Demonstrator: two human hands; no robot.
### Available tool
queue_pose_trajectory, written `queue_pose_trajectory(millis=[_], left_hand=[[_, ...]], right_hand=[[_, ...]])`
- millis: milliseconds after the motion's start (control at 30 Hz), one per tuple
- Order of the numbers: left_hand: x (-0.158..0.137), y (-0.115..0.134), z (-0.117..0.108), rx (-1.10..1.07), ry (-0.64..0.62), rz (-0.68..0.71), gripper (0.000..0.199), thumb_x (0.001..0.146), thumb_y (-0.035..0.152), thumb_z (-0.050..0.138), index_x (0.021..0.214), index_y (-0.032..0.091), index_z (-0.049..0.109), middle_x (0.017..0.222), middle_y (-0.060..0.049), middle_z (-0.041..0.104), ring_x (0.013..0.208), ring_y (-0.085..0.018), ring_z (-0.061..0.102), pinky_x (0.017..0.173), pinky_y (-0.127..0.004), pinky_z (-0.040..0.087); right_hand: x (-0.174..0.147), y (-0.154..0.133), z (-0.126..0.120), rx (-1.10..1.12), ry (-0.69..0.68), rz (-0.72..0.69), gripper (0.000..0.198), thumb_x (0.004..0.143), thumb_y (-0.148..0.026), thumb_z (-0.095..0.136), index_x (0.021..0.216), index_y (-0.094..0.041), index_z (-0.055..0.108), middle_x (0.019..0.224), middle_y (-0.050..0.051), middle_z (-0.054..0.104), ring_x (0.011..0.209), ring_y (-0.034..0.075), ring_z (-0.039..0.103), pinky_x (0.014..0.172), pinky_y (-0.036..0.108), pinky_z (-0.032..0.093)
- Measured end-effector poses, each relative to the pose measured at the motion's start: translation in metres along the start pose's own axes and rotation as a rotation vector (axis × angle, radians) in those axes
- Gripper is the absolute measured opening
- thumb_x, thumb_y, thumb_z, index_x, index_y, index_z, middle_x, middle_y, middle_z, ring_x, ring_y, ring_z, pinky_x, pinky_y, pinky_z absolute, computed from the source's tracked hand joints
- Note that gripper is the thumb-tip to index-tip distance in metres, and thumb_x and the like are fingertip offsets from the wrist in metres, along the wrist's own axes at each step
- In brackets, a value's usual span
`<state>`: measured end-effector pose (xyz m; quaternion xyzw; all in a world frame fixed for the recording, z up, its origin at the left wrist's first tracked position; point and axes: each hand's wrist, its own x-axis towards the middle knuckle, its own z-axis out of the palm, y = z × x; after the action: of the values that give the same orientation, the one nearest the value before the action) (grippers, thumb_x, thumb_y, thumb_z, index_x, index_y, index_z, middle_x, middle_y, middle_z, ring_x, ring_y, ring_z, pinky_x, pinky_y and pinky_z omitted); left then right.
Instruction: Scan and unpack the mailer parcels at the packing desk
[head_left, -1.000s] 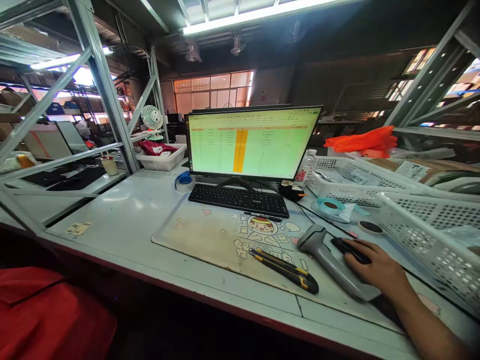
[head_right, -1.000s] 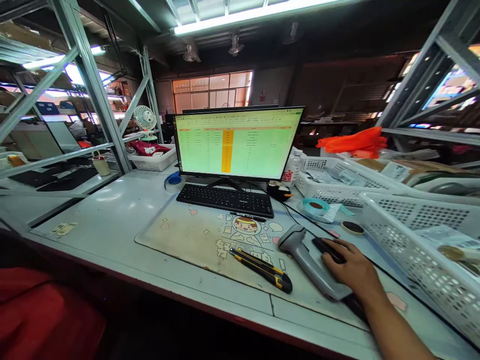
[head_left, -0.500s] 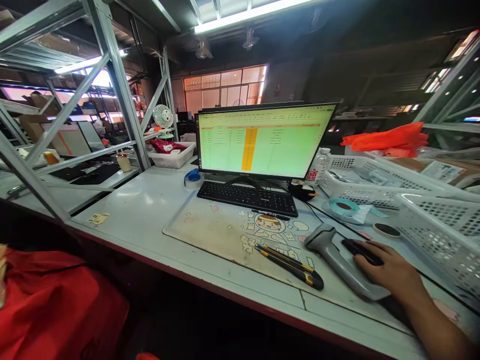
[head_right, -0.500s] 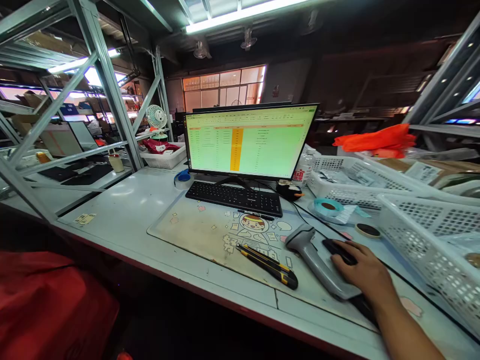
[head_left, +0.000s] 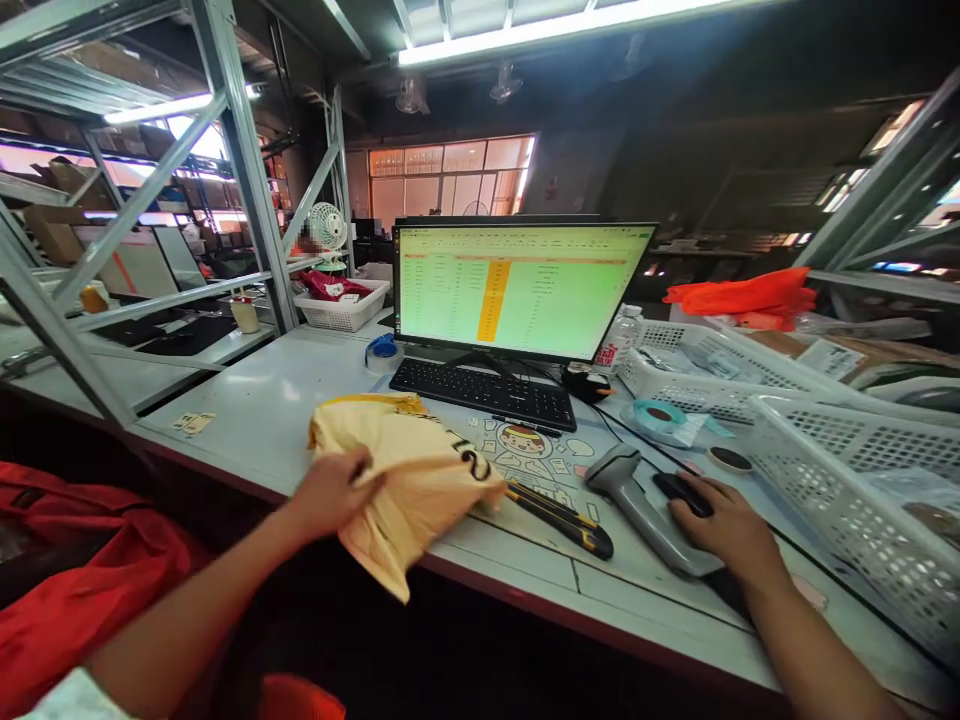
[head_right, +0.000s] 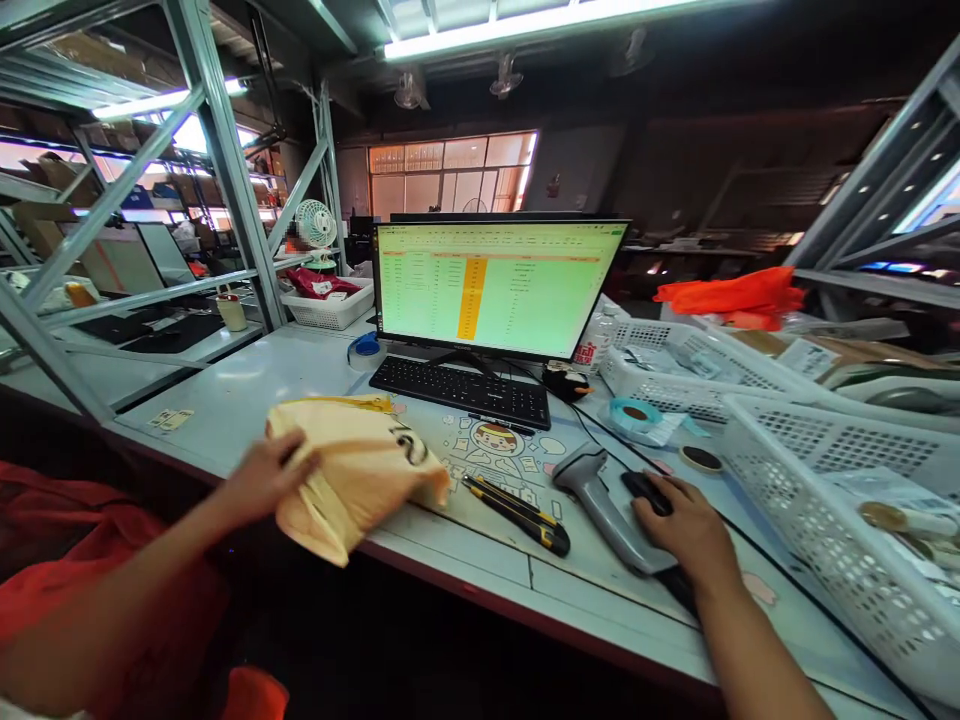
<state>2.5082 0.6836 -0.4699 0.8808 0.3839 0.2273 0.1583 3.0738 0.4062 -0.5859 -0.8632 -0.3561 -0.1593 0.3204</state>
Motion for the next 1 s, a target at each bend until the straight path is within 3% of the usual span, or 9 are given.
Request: queue_pose_trajectory(millis=[100, 167, 300, 433, 533, 633, 700, 867, 1000], left_hand=[[0.006, 0.022, 0.061, 0.049, -0.177, 0.172, 0.027, 0.096, 0.047, 0.058, 0.096, 0.02, 0.06, 0.093, -0.005, 0.071, 0.088, -0.024, 0.068, 0.076, -0.033, 0.047], [0.004, 0.029, 0.075, 0.091, -0.207, 0.179, 0.032, 0.092, 0.048, 0.064, 0.105, 0.02, 0.058, 0.106, -0.01, 0.072, 0.099, -0.029, 0.069, 0.079, -0.036, 0.049], [0.011, 0.037, 0.041, 0.135, -0.227, 0.155, 0.045, 0.088, 0.062, 0.068, 0.104, 0.02, 0.062, 0.1, -0.009, 0.074, 0.096, -0.033, 0.07, 0.08, -0.04, 0.052], [0.041, 0.057, 0.018, 0.062, -0.007, 0.265, 0.055, 0.097, 0.066, 0.055, 0.127, 0.021, 0.063, 0.129, -0.011, 0.07, 0.121, -0.03, 0.064, 0.105, -0.043, 0.05], [0.055, 0.07, 0.062, 0.087, -0.101, 0.444, 0.076, 0.094, 0.072, 0.054, 0.154, 0.026, 0.046, 0.164, -0.01, 0.044, 0.153, -0.036, 0.036, 0.127, -0.056, 0.027], [0.054, 0.07, 0.121, 0.181, -0.27, 0.553, 0.097, 0.087, 0.078, 0.059, 0.165, 0.032, 0.027, 0.175, -0.007, 0.016, 0.161, -0.045, 0.001, 0.124, -0.075, -0.001], [0.057, 0.064, 0.14, 0.176, -0.345, 0.568, 0.103, 0.085, 0.082, 0.057, 0.167, 0.032, 0.019, 0.176, -0.007, 0.008, 0.16, -0.045, -0.009, 0.122, -0.076, -0.009], [0.081, 0.056, 0.117, 0.032, -0.575, 0.5, 0.096, 0.088, 0.081, 0.052, 0.166, 0.035, 0.02, 0.176, -0.003, 0.007, 0.161, -0.042, -0.002, 0.126, -0.072, 0.0], [0.048, 0.075, 0.098, 0.089, -0.352, 0.476, 0.094, 0.09, 0.072, 0.059, 0.165, 0.024, 0.03, 0.175, -0.011, 0.015, 0.161, -0.043, 0.005, 0.129, -0.066, 0.008]], right_hand=[[0.002, -0.001, -0.001, 0.007, -0.009, 0.004, 0.041, 0.069, -0.055, 0.053, 0.101, -0.03, 0.062, 0.116, 0.015, 0.067, 0.119, 0.042, 0.065, 0.112, 0.055, 0.047], [0.002, -0.001, -0.001, 0.013, -0.006, 0.002, 0.039, 0.069, -0.054, 0.053, 0.098, -0.03, 0.059, 0.112, 0.015, 0.068, 0.118, 0.042, 0.066, 0.111, 0.056, 0.048], [0.001, -0.005, -0.003, 0.014, -0.004, 0.013, 0.039, 0.069, -0.054, 0.053, 0.099, -0.03, 0.059, 0.112, 0.015, 0.068, 0.119, 0.042, 0.065, 0.11, 0.056, 0.048], [-0.001, -0.028, -0.022, -0.003, -0.016, 0.116, 0.059, 0.072, -0.061, 0.051, 0.117, -0.023, 0.064, 0.125, 0.02, 0.067, 0.124, 0.042, 0.062, 0.11, 0.055, 0.047], [-0.003, -0.058, -0.041, -0.05, 0.051, 0.172, 0.071, 0.078, -0.065, 0.049, 0.127, -0.016, 0.065, 0.132, 0.023, 0.065, 0.121, 0.04, 0.063, 0.108, 0.054, 0.048], [-0.013, -0.091, -0.05, -0.092, -0.004, 0.111, 0.07, 0.082, -0.063, 0.05, 0.132, -0.016, 0.065, 0.127, 0.018, 0.07, 0.112, 0.035, 0.067, 0.106, 0.05, 0.05], [-0.025, -0.112, -0.048, -0.134, -0.126, 0.057, 0.068, 0.083, -0.06, 0.051, 0.132, -0.016, 0.065, 0.124, 0.017, 0.072, 0.11, 0.033, 0.067, 0.106, 0.047, 0.05], [-0.055, -0.159, -0.034, -0.302, -0.265, -0.027, 0.065, 0.092, -0.056, 0.045, 0.136, -0.012, 0.063, 0.132, 0.021, 0.066, 0.117, 0.035, 0.063, 0.103, 0.048, 0.05], [-0.061, -0.178, -0.031, -0.447, -0.293, 0.07, 0.072, 0.097, -0.059, 0.04, 0.147, -0.009, 0.053, 0.14, 0.026, 0.058, 0.123, 0.043, 0.059, 0.1, 0.054, 0.049]])
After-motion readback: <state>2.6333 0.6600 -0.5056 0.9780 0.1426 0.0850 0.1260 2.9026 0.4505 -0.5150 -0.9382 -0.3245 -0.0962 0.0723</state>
